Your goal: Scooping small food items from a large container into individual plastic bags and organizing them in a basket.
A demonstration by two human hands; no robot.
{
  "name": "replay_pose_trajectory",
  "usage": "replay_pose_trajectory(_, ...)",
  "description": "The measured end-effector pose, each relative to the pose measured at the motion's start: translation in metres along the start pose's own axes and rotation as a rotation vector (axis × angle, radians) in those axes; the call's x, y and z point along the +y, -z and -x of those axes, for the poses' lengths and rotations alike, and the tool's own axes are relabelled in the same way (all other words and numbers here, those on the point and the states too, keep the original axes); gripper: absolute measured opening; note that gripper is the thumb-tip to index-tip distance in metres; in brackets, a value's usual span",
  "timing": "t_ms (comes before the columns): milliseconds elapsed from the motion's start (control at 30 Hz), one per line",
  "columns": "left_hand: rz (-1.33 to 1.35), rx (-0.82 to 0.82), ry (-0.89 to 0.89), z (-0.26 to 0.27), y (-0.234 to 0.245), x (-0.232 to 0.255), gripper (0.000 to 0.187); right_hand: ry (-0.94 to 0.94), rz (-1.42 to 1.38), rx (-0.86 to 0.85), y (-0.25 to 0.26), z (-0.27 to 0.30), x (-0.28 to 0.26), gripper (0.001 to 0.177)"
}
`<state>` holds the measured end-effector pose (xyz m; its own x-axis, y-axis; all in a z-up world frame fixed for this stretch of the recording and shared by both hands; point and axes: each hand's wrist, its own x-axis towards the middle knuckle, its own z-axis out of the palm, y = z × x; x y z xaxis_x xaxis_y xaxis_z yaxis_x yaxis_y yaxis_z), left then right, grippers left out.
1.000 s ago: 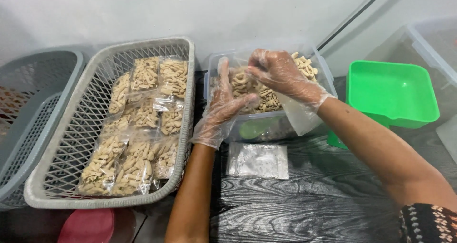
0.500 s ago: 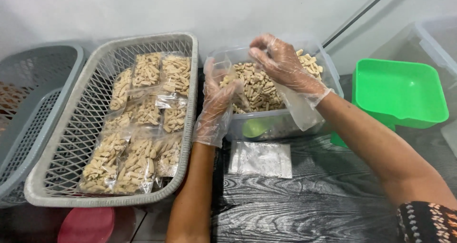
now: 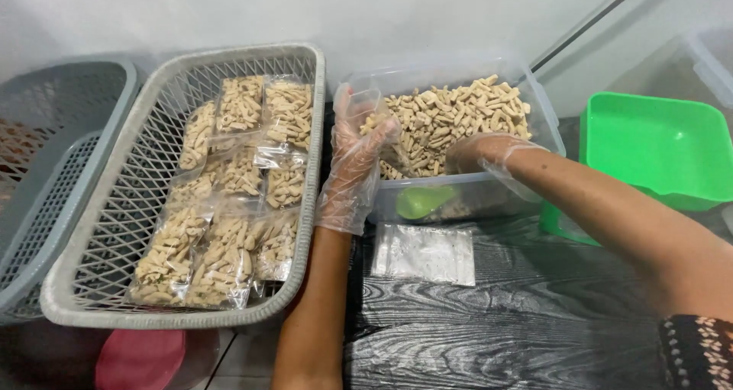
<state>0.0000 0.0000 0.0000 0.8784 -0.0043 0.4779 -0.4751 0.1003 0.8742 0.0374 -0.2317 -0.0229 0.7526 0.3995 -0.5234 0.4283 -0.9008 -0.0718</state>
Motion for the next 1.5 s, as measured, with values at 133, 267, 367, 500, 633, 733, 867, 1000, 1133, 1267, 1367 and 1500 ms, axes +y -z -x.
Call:
replay_pose_trajectory(133,-0.029,-0.021,0.003,-0.002,0.002,-0.002,0.103,-0.006,-0.017,0.002,-0.002,-0.004,-0.002,0.047)
replay_pose_trajectory(267,-0.051,-0.006,0.017,0.001,0.000,0.005,0.105,-0.012,-0.027,0.008,0.002,-0.009,-0.005,0.045)
replay_pose_trajectory(367,-0.088,-0.017,0.044,0.003,0.001,0.013,0.106,-0.012,-0.038,0.007,0.000,-0.014,-0.009,0.043)
replay_pose_trajectory(500,-0.107,-0.007,0.048,0.004,-0.004,0.016,0.104,-0.016,-0.047,0.006,0.001,-0.020,-0.014,0.042)
replay_pose_trajectory(633,-0.145,-0.003,0.099,0.005,-0.004,0.037,0.107,-0.017,-0.051,0.011,0.005,-0.027,-0.019,0.040)
replay_pose_trajectory(733,-0.208,0.000,0.109,0.004,-0.002,0.037,0.108,0.023,0.070,0.054,0.000,-0.056,-0.005,0.037)
replay_pose_trajectory(867,-0.236,-0.011,0.127,0.005,-0.004,0.036,0.109,0.043,0.347,0.169,0.022,-0.034,-0.055,0.023)
replay_pose_trajectory(1000,-0.220,0.001,0.153,0.008,-0.007,0.036,0.110,0.068,0.345,0.166,0.024,-0.031,-0.058,0.024)
replay_pose_trajectory(1133,-0.066,-0.021,0.158,0.004,-0.011,0.029,0.111,-0.003,0.152,0.076,0.052,0.015,-0.069,0.020)
replay_pose_trajectory(1267,-0.379,-0.069,0.211,0.005,-0.001,0.043,0.109,0.142,0.555,0.212,0.029,0.014,-0.020,0.022)
replay_pose_trajectory(1367,-0.441,-0.128,0.278,-0.002,0.000,0.042,0.109,0.080,0.505,0.169,0.014,0.011,0.011,0.018)
replay_pose_trajectory(1500,0.019,-0.094,0.269,0.010,-0.014,0.055,0.132,0.002,0.437,0.113,0.011,0.006,0.035,0.032)
